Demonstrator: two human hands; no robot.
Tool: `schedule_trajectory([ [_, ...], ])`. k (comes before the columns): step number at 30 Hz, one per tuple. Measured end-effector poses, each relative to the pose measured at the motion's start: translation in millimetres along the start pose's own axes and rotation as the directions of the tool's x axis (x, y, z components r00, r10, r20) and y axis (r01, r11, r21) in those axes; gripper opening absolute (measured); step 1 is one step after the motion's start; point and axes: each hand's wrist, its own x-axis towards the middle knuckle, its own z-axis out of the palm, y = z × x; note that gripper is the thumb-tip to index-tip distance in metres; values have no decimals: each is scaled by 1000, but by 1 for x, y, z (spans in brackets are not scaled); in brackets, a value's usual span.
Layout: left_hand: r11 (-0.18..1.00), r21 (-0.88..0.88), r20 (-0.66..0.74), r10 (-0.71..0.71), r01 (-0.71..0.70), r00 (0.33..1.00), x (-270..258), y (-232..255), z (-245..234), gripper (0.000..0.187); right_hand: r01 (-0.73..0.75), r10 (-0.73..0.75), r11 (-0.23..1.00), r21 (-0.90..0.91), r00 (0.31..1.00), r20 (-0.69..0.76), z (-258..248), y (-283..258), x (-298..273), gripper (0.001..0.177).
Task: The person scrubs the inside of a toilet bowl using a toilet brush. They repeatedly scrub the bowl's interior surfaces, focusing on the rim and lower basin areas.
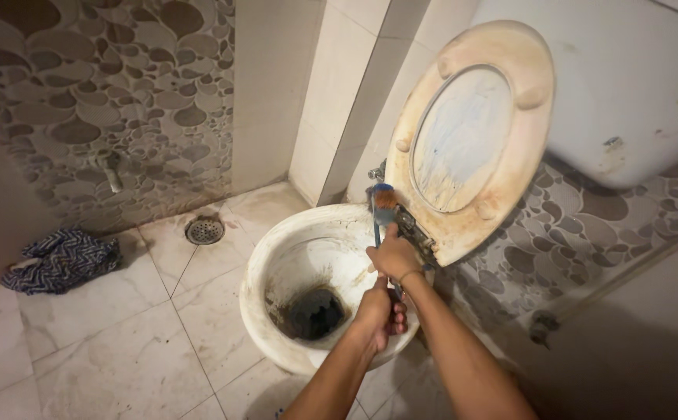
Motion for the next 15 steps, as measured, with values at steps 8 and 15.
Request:
schedule_trajectory([
  [8,996,85,-59,29,-24,998,-16,-18,-19,61,6,-18,997,82,990,143,23,10,-8,85],
  [15,1000,9,18,26,-26,1000,-7,9,-7,61,46,-45,999,-7,991,123,3,-10,4,74],
])
